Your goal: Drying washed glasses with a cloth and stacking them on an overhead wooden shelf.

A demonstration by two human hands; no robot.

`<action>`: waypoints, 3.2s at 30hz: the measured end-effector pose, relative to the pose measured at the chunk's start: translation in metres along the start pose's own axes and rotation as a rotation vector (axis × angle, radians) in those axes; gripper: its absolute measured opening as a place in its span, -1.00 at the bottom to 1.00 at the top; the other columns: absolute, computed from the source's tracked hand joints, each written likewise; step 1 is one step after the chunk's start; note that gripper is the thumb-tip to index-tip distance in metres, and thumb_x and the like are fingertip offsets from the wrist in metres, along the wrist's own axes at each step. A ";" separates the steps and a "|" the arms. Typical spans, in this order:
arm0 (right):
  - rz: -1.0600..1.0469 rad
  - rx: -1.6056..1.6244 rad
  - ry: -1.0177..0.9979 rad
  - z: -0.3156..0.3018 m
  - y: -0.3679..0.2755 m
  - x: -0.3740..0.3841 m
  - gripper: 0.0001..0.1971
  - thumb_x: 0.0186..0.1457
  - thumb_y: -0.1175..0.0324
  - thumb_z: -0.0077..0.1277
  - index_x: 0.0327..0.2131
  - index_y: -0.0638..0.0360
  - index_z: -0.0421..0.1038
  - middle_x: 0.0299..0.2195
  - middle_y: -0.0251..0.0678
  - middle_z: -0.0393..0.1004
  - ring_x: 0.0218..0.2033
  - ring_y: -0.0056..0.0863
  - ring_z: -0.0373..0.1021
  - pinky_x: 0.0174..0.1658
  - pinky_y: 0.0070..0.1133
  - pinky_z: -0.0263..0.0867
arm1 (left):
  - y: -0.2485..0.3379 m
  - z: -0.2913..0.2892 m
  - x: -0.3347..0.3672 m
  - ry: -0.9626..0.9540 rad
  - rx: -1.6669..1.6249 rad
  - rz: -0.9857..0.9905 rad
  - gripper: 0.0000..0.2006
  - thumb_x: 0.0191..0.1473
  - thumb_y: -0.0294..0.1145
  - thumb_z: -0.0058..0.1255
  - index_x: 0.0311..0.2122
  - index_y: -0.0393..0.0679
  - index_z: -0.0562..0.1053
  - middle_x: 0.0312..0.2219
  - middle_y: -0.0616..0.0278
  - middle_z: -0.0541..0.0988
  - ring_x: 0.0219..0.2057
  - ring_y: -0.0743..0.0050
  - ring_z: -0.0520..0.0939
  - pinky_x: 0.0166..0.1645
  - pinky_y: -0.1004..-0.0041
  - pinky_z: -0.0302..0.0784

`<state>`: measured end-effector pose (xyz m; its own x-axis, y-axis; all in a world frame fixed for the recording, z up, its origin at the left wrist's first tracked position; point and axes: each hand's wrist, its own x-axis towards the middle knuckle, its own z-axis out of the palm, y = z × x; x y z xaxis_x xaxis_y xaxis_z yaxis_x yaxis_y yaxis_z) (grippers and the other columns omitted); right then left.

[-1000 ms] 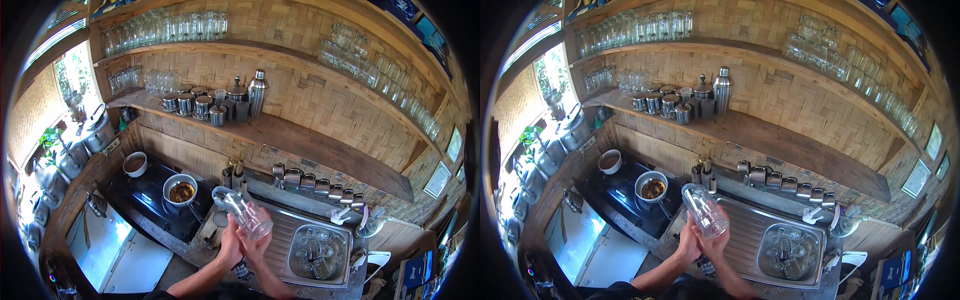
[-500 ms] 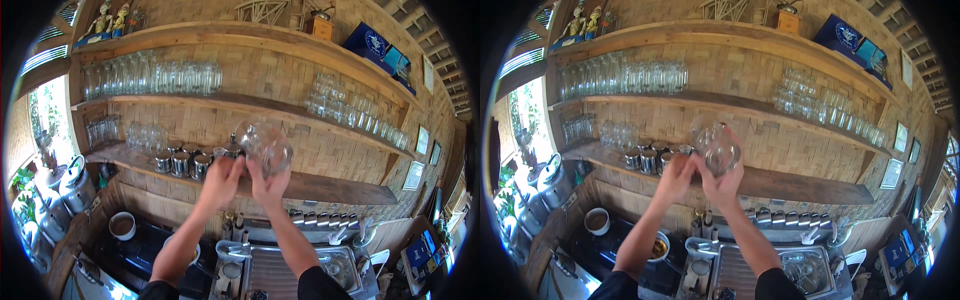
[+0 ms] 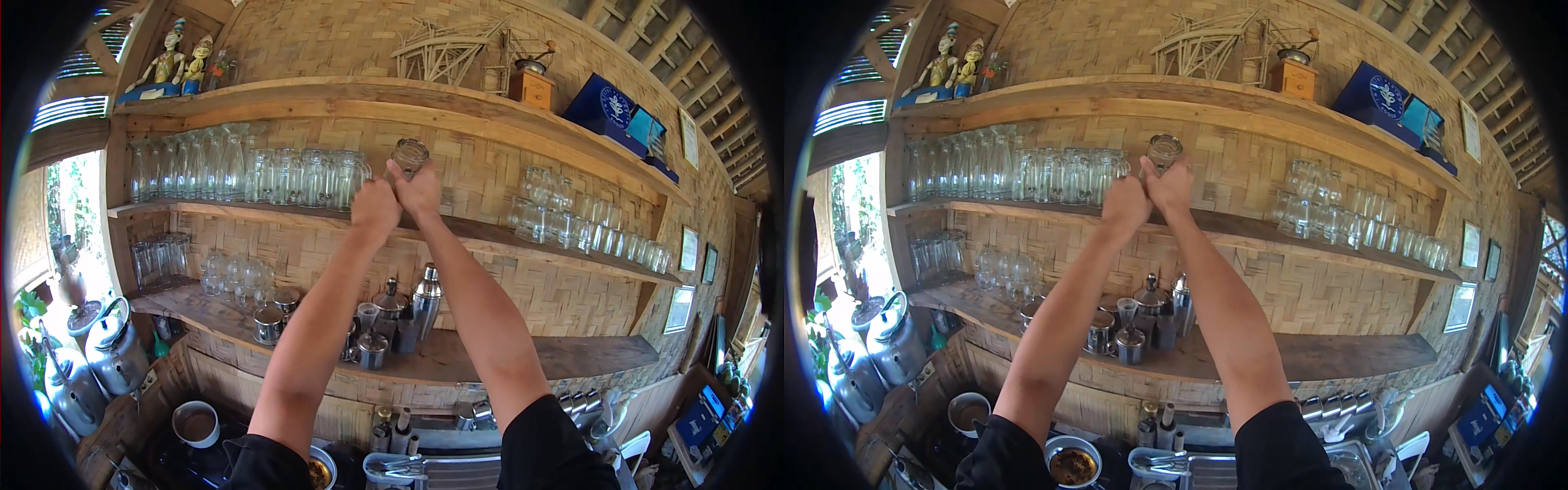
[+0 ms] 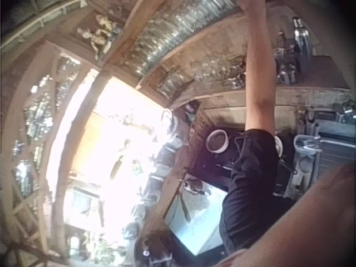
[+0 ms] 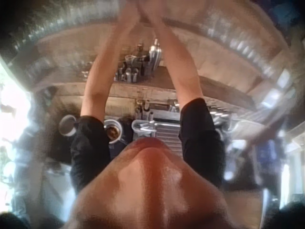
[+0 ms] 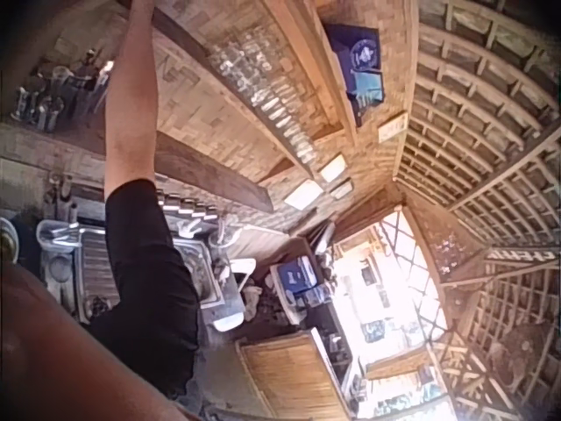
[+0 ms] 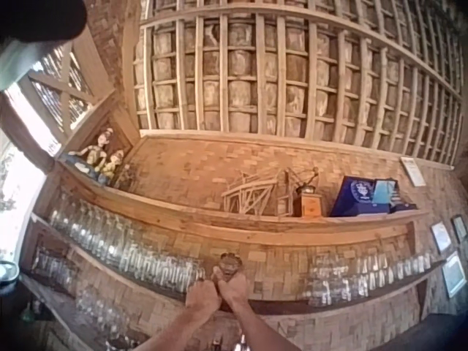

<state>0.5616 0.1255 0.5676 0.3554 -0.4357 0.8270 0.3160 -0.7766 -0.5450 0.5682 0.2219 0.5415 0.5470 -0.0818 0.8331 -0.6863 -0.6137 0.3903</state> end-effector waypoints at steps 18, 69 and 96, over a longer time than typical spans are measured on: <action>-0.056 -0.210 -0.359 0.043 0.039 0.062 -0.25 -0.05 -0.27 0.09 -0.34 0.48 0.52 -0.32 0.13 0.54 -0.24 -0.09 0.52 -0.14 -0.35 0.38 | -0.001 0.023 -0.007 -0.013 -0.041 0.012 -0.67 0.05 -0.31 -0.03 -0.16 -0.37 0.42 -0.24 -0.23 0.55 -0.18 -0.23 0.58 -0.04 0.06 0.51; -0.091 -0.428 -0.402 0.044 0.056 0.058 -0.25 -0.14 0.05 0.25 0.09 0.24 0.26 0.01 0.11 0.39 0.07 -0.03 0.33 0.13 -0.30 0.28 | 0.007 0.018 0.016 -0.519 0.150 -0.123 -0.46 0.04 -0.20 -0.09 0.14 -0.17 0.36 0.24 -0.01 0.21 0.22 0.16 0.33 0.25 0.21 0.24; 0.533 -0.330 -0.929 -0.304 0.164 -0.570 -0.60 0.01 0.35 0.13 -0.03 0.12 0.37 -0.11 -0.09 0.43 -0.06 -0.06 0.39 -0.04 -0.28 0.35 | 0.011 0.005 -0.610 -1.218 -0.492 -0.477 -0.61 0.05 -0.30 0.10 -0.06 -0.30 0.37 -0.24 -0.12 0.57 -0.19 -0.14 0.60 -0.15 0.08 0.55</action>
<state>0.1430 0.1081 0.0495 0.9379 -0.3470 -0.0002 -0.2720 -0.7348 -0.6214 0.2292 0.2607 0.0354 0.6661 -0.7242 -0.1784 -0.2748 -0.4607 0.8440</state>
